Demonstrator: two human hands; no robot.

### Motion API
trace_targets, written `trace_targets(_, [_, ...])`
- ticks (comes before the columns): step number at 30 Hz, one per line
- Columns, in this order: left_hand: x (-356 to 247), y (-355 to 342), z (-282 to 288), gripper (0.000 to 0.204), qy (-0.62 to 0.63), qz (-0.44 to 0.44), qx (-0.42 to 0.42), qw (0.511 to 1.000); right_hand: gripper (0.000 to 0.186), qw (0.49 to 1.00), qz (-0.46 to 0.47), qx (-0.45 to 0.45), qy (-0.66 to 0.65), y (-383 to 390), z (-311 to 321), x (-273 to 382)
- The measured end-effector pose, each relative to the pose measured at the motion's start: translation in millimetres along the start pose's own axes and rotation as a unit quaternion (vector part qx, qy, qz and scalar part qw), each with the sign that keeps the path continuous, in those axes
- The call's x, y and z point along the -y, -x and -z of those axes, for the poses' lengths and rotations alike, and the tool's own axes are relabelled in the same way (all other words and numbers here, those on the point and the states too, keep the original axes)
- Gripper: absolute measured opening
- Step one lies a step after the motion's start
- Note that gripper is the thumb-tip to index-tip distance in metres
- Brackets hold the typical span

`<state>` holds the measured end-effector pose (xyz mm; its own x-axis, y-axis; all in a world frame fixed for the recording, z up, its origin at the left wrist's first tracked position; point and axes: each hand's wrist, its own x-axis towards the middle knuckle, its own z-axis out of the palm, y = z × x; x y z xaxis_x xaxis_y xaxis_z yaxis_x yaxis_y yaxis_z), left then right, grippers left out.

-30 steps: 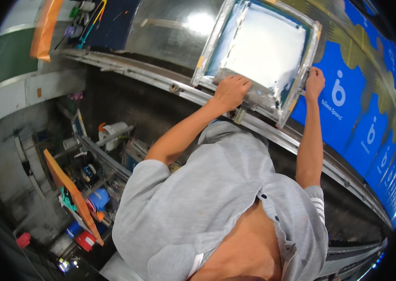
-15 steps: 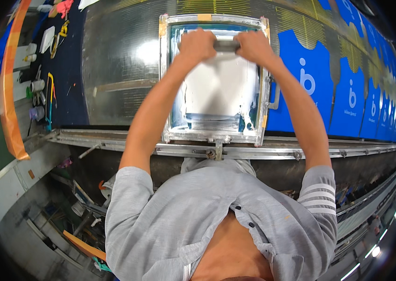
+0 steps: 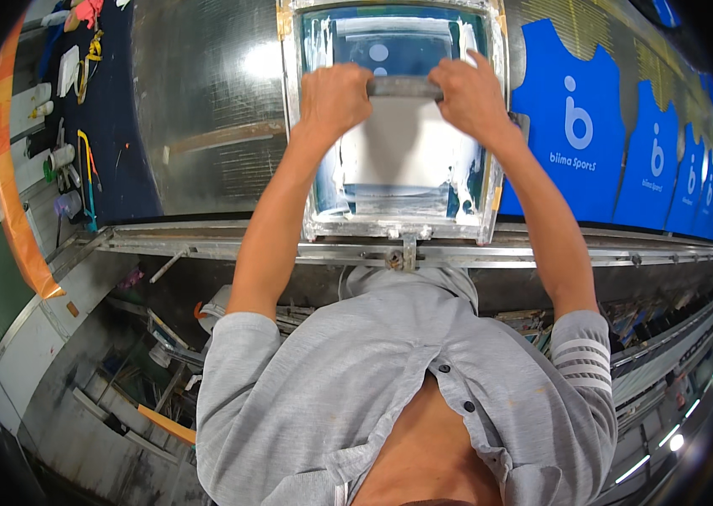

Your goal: The person uses a squeegee to pull white ink across a screen printing frame mounted on a long rail, repeatedly wiping the screen clean. The person then walks to a nearby area and places black fabric pieces onto a flat surface.

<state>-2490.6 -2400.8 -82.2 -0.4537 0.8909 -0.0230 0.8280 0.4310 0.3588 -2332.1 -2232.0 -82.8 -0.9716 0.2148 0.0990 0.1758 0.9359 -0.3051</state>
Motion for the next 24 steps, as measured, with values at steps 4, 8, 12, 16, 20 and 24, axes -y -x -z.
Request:
trace_targets(4, [-26, 71, -7, 0.032, 0.003, 0.014, 0.011, 1.0, 0.009, 1.0, -0.004, 0.011, -0.025, 61, 2, 41])
trace_targets(8, [-54, 139, -16, 0.033, 0.021, 0.02, -0.005, 1.0, 0.008, 0.999, -0.005, 0.02, -0.038, 122, 2, 77])
trace_targets(12, [-75, 186, -24, 0.037, 0.027, 0.017, -0.02, 0.999, 0.019, 0.998, -0.022, 0.024, -0.053, 170, -3, 104])
trace_targets(16, [-95, 228, -33, 0.045, -0.011, -0.019, -0.061, 0.998, 0.045, 0.999, -0.028, -0.01, -0.015, 215, -14, 132])
trace_targets(20, [-133, 238, 1, 0.044, -0.032, -0.014, -0.016, 0.999, 0.041, 0.994, -0.042, 0.087, -0.058, 215, 28, 142])
trace_targets(24, [-131, 199, 19, 0.04, 0.026, 0.024, 0.057, 0.998, 0.035, 0.99, -0.008, 0.045, -0.133, 191, 45, 124])
